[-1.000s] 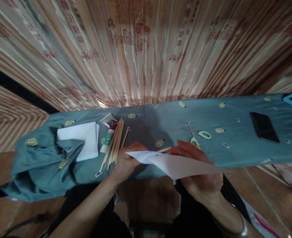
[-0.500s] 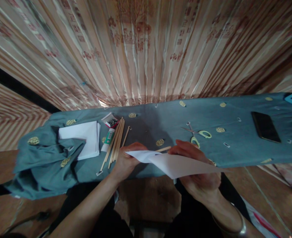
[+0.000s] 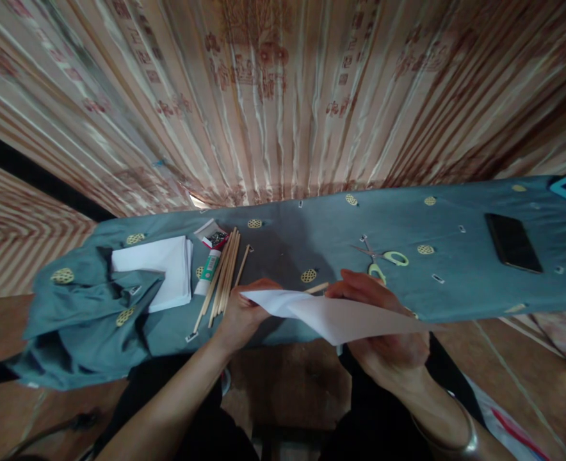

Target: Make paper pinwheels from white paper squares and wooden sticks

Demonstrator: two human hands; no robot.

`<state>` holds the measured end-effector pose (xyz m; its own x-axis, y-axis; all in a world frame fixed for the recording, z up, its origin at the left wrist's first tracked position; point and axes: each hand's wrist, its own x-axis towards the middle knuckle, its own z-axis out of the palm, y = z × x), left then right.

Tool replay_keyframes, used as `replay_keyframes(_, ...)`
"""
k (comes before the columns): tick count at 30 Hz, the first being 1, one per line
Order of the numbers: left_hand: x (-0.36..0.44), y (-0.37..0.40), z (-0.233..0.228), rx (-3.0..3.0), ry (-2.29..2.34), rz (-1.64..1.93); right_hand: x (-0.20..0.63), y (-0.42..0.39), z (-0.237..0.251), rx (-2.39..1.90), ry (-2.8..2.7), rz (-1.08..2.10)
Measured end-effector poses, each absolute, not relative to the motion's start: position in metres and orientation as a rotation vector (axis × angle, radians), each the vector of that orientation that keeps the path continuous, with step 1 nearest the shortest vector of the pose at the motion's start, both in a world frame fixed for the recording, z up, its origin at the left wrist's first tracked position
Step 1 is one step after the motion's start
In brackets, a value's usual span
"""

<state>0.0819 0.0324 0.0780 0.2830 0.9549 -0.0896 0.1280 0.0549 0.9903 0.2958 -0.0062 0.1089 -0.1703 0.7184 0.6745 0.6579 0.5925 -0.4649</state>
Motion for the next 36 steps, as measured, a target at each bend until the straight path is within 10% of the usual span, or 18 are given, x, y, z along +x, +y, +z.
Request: replay_keyframes(36,0.081,0.03,0.073,1.302,1.102,0.886,0.297,-0.007,0.114,-1.102,-1.912,0.065)
